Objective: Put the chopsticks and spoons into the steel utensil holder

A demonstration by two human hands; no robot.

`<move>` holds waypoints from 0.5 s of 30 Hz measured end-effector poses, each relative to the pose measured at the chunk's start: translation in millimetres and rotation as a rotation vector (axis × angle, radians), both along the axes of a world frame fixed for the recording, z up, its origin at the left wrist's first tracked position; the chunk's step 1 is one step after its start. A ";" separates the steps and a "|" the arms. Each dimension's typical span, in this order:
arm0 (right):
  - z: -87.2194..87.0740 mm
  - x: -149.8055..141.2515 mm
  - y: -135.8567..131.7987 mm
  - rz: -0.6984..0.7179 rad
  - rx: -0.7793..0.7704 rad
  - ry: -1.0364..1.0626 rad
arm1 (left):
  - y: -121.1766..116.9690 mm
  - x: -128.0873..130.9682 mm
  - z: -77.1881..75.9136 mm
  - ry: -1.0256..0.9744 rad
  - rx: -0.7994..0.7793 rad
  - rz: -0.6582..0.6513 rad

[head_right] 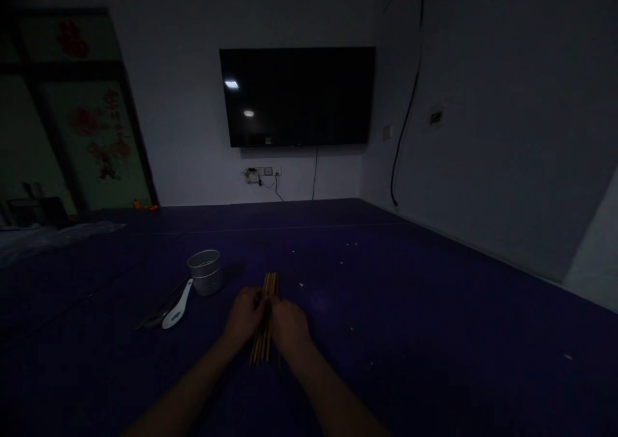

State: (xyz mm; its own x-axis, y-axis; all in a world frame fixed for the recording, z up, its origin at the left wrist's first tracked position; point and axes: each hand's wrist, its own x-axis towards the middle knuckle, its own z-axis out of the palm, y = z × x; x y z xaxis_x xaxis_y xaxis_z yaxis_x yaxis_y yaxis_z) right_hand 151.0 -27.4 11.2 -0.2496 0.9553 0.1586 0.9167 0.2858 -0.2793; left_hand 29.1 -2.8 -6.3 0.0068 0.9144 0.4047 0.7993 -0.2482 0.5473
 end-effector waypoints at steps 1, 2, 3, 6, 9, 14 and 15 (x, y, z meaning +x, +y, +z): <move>1.2 0.5 -0.3 0.003 0.002 0.011 | 0.4 -0.3 -0.1 -0.019 0.016 0.004; 2.4 0.8 -0.6 0.004 0.002 0.027 | 0.8 -0.7 -0.3 -0.037 0.032 0.005; 3.7 1.1 -0.9 0.004 0.004 0.044 | 1.3 -1.0 -0.3 -0.052 0.046 0.001; 5.9 1.7 -0.7 0.010 0.016 0.110 | 2.5 -1.2 0.3 -0.079 0.075 -0.022; 3.6 1.9 1.6 0.060 0.048 0.254 | 2.6 -0.6 2.7 -0.096 0.057 -0.062; -5.2 -1.2 4.6 0.177 0.081 0.545 | 2.2 1.3 6.6 -0.147 -0.027 -0.076; -6.6 -2.5 4.6 0.199 0.081 0.579 | 2.2 1.4 7.2 -0.156 -0.045 -0.070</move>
